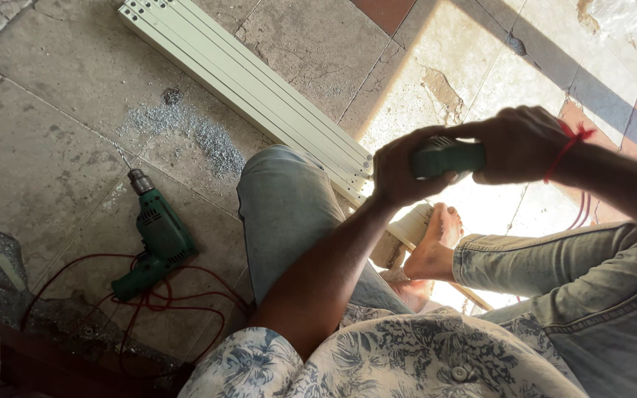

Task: The person uses a handheld electric drill to create multiple holes along a long, light-colored metal profile. The person sits on the floor, holds the profile steady with one hand, and drills sequentially along its length.

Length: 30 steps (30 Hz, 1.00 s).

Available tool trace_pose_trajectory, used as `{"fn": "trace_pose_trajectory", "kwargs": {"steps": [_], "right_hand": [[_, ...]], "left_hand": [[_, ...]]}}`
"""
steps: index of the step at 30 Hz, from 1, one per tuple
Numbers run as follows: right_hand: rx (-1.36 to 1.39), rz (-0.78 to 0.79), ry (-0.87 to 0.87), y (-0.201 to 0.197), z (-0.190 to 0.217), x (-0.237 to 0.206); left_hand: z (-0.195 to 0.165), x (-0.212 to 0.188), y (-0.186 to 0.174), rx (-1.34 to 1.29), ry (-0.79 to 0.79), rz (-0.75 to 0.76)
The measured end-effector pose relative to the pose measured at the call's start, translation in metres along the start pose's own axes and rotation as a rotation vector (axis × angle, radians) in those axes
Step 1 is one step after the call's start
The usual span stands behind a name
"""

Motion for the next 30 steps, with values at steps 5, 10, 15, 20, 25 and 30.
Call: {"fn": "trace_pose_trajectory", "kwargs": {"steps": [5, 10, 15, 20, 25, 30], "right_hand": [[0.006, -0.038, -0.049, -0.016, -0.023, 0.031], [0.097, -0.051, -0.049, 0.015, -0.044, 0.032], [0.277, -0.115, -0.067, 0.054, -0.045, 0.005], [0.085, -0.080, -0.058, 0.044, -0.055, -0.024], [-0.281, -0.189, -0.020, 0.024, -0.050, -0.059], [-0.263, -0.815, -0.368, 0.002, -0.010, -0.088]], "left_hand": [[0.020, 0.023, 0.005, -0.040, -0.118, -0.019], [0.020, 0.023, 0.023, 0.073, -0.087, -0.025], [0.004, 0.013, 0.037, 0.124, 0.051, 0.042], [-0.004, 0.006, 0.042, 0.050, 0.040, 0.090], [0.042, -0.004, 0.003, -0.235, -0.476, -0.483], [0.086, -0.020, 0.054, -1.351, -1.270, -0.307]]}}
Point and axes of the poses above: each hand's wrist, its own x-axis towards the middle knuckle, its own y-axis out of the palm, z = x × y, the point moved 6 cm from there along x, towards the middle knuckle, and after that the axes turned 12 degrees about -x, right-handed, at the moved point
